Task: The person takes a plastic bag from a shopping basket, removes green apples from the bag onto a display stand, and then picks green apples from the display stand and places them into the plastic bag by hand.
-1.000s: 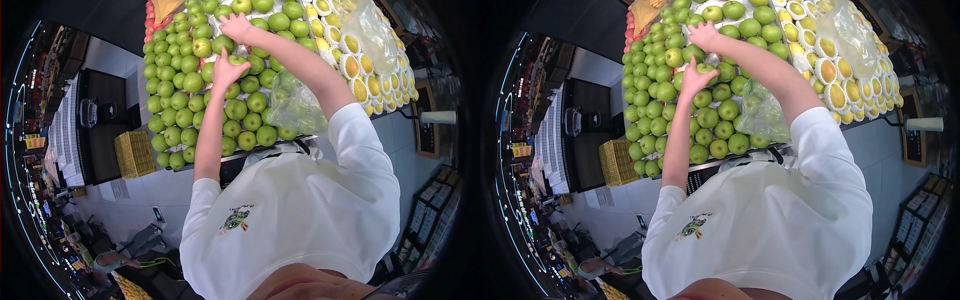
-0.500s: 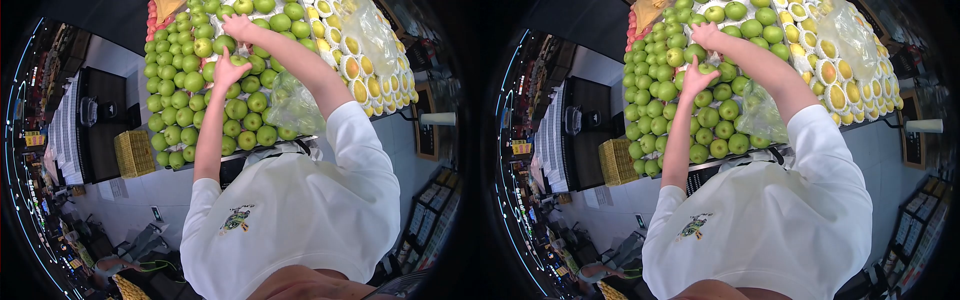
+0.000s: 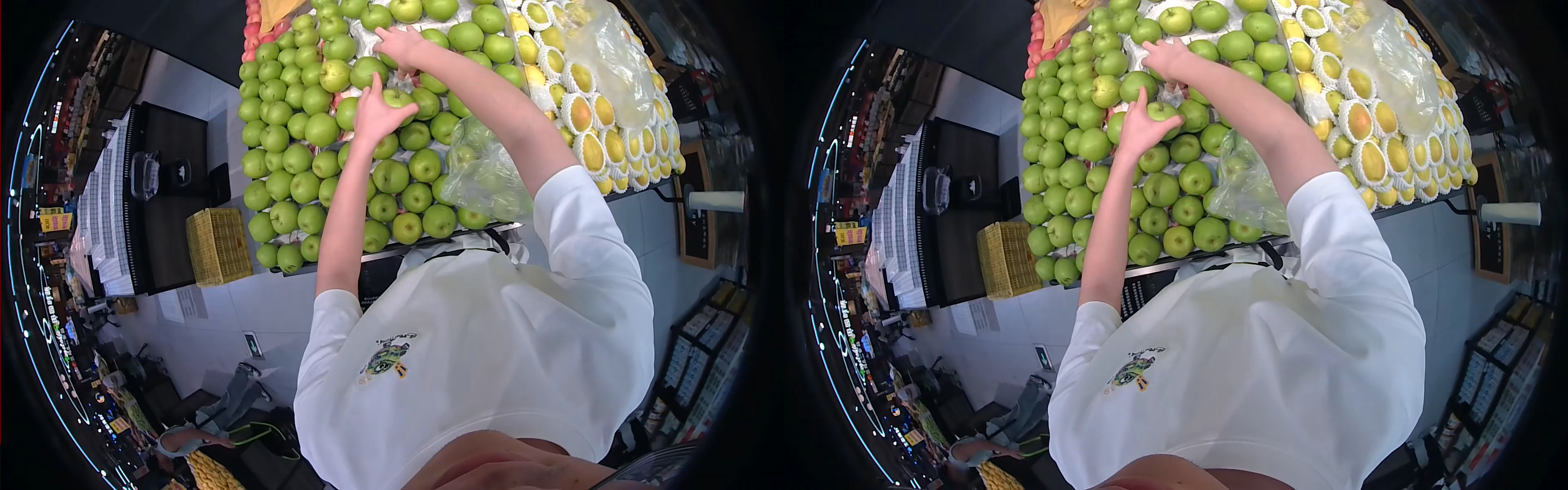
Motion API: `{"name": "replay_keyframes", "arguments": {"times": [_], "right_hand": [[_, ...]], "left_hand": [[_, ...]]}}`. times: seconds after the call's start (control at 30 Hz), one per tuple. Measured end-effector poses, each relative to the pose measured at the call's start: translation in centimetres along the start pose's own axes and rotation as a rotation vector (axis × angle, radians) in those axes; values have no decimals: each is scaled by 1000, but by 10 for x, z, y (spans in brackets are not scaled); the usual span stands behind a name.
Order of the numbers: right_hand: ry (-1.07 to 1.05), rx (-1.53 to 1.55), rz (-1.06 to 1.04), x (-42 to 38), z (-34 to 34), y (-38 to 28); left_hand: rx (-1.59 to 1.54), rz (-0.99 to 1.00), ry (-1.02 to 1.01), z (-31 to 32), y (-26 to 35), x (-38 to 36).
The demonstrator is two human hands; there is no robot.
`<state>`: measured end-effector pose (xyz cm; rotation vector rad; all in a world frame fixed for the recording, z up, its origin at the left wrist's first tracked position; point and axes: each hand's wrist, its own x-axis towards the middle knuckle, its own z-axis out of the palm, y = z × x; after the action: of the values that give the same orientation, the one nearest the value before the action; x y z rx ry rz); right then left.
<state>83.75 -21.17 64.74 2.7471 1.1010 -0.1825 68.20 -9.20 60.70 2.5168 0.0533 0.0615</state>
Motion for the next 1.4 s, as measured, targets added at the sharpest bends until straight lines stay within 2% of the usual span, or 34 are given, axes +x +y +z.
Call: {"name": "replay_keyframes", "arguments": {"times": [0.03,0.27,0.7,1.0,1.17,1.4], "right_hand": [[34,1,-11,-3,0,1],[192,56,-37,-9,12,7],[167,69,-94,-18,6,19],[183,30,-28,-21,7,9],[176,73,-110,-24,8,22],[152,216,-140,-41,3,35]], "left_hand": [[26,45,48,2,-2,-1],[38,46,56,5,-3,-1],[-16,47,57,-4,11,-12],[-20,56,69,0,19,-21],[-40,44,76,2,18,-24],[-117,47,202,16,10,-25]]}}
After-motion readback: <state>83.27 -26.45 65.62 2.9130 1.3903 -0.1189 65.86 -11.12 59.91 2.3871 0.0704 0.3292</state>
